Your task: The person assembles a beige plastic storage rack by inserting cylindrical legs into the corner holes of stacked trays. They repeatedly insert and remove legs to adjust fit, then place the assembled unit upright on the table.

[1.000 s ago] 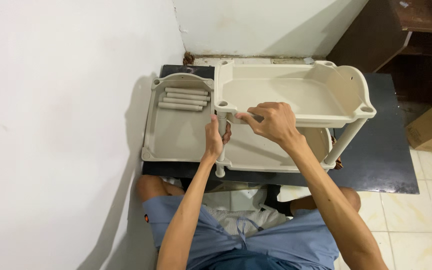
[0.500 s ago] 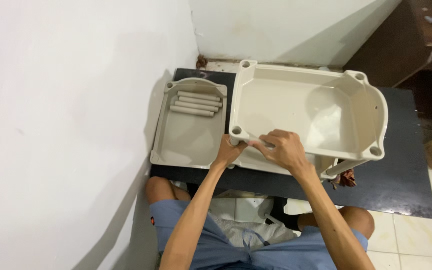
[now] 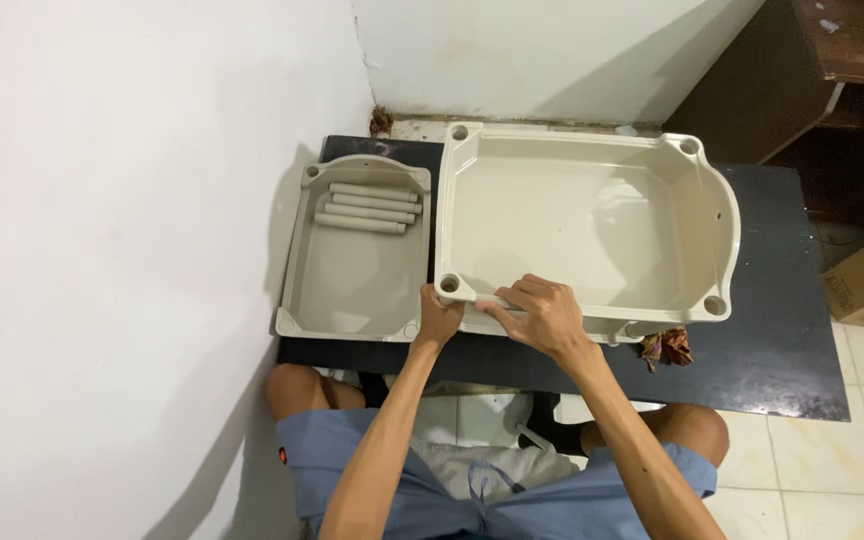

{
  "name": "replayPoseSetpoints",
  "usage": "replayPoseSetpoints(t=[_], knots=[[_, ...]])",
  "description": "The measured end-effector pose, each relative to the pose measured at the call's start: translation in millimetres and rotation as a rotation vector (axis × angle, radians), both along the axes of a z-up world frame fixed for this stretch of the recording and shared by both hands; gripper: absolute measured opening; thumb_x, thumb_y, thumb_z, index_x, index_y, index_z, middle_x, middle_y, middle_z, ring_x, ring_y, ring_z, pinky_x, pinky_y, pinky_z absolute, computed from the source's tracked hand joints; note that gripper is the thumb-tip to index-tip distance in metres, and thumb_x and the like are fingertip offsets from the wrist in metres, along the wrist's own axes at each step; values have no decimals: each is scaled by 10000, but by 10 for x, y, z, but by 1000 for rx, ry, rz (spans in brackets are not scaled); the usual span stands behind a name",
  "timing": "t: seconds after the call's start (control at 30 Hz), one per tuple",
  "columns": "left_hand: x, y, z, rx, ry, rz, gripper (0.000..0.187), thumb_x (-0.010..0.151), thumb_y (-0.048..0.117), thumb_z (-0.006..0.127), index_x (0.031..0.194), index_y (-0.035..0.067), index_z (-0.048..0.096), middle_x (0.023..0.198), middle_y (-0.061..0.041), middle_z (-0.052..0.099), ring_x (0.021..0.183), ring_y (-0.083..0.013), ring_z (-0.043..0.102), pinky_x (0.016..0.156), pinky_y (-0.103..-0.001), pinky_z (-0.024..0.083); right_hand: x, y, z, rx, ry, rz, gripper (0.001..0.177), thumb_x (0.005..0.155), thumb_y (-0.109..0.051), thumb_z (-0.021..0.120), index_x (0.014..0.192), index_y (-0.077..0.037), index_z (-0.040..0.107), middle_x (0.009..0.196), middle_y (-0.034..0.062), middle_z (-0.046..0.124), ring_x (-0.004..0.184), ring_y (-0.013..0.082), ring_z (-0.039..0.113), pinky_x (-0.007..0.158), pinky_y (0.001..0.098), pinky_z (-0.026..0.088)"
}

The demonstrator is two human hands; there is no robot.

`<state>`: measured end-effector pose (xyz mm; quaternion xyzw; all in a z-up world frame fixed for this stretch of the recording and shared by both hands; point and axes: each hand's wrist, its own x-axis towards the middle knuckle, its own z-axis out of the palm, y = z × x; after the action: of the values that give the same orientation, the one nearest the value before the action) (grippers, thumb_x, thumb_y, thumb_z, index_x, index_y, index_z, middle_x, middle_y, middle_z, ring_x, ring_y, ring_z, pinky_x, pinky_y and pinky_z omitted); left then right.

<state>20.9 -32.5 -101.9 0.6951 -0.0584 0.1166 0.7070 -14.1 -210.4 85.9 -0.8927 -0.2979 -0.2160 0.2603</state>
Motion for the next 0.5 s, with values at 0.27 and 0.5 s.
replayPoseSetpoints(t=[0.27,0.5], knots=[[-20,-61,-12,122,-267,170,178,841,4,672,683,-24,595,550,-105,586,463,-152,547,479,-326,381,11,-16,-12,48,99,-35,302,798,-340,862,777,-43,813,626,78,714,500,186,646,427,327,489],[-51,-64,5,108,-281,191,201,842,10,646,659,-12,566,524,-96,553,451,-136,502,455,-336,356,28,-9,-3,57,68,-23,326,826,-364,848,792,-42,804,669,86,727,559,196,666,487,331,514]])
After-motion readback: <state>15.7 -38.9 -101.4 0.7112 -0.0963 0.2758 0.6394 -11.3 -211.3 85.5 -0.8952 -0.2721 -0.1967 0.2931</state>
